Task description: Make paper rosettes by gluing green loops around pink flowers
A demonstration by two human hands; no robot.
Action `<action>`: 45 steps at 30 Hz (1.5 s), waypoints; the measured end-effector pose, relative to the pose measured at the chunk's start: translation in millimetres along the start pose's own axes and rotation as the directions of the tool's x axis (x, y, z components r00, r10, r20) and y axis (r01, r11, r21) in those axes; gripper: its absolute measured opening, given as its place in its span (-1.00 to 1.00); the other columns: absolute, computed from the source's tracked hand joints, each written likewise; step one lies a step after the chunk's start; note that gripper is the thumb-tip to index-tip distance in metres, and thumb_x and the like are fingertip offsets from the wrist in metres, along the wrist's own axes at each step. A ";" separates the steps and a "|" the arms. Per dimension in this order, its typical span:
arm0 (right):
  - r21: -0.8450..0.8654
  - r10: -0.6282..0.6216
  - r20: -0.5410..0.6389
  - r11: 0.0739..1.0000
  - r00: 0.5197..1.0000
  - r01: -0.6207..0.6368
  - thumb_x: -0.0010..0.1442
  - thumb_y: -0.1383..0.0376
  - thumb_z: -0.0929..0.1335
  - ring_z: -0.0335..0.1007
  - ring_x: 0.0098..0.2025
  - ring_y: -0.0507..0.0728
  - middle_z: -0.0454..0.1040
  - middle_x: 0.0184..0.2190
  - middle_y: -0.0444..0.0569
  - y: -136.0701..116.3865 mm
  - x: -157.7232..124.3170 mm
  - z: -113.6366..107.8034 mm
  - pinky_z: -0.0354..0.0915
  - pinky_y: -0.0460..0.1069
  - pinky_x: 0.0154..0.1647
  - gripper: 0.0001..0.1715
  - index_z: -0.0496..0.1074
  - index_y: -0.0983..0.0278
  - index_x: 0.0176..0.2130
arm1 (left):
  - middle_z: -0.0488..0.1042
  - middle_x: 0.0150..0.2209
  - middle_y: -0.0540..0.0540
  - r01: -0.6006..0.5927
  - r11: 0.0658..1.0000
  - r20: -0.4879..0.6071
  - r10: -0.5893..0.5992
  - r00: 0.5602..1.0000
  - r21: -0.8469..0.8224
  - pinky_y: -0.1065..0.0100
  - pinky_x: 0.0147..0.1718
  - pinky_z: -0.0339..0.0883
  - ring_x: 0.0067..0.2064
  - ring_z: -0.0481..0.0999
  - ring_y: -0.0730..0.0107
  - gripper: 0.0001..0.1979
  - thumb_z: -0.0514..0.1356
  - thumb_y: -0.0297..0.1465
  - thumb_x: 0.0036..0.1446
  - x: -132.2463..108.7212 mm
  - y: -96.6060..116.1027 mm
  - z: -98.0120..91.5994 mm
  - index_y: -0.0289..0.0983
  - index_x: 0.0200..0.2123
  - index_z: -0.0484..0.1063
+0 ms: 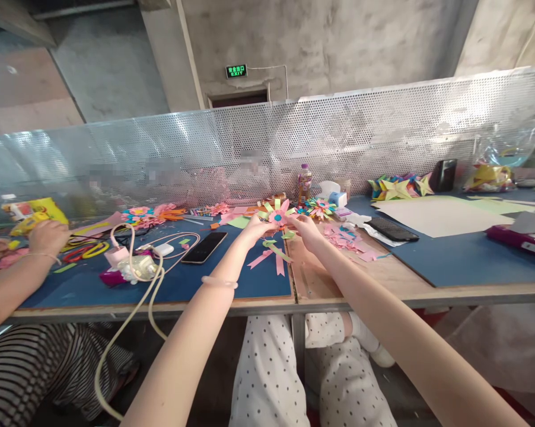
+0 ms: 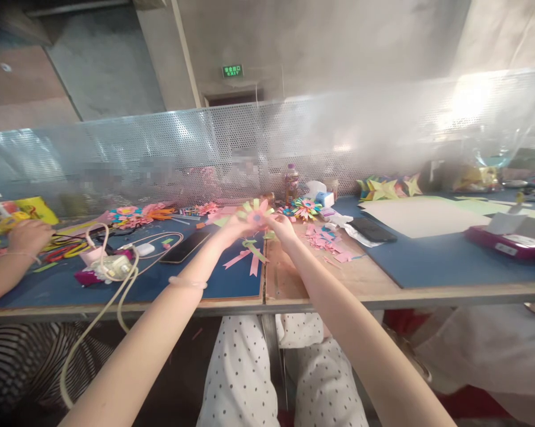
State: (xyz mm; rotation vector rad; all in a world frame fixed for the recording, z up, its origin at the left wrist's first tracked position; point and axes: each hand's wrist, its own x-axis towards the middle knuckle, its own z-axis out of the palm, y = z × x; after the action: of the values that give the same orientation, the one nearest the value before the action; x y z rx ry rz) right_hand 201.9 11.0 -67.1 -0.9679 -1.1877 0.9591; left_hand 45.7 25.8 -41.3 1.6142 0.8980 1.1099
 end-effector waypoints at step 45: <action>-0.036 0.000 -0.037 0.999 0.999 -0.001 -0.31 0.31 0.54 0.47 -0.23 0.18 0.53 -0.37 -0.08 5.6 5.4 -4.5 0.33 0.06 -0.16 -0.30 0.38 0.25 -0.11 | 0.50 -0.22 -0.14 0.099 0.992 -0.008 -0.100 0.995 -0.082 0.18 -0.25 0.41 -0.24 0.56 0.22 -0.28 0.39 -0.40 -0.18 4.1 -3.2 -4.0 -0.22 0.04 0.12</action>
State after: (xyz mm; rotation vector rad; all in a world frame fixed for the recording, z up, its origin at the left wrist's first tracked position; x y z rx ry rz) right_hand 206.6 17.4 -71.4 -1.0103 -1.1772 0.9199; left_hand 43.1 31.5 -42.8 1.4821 0.9196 1.0738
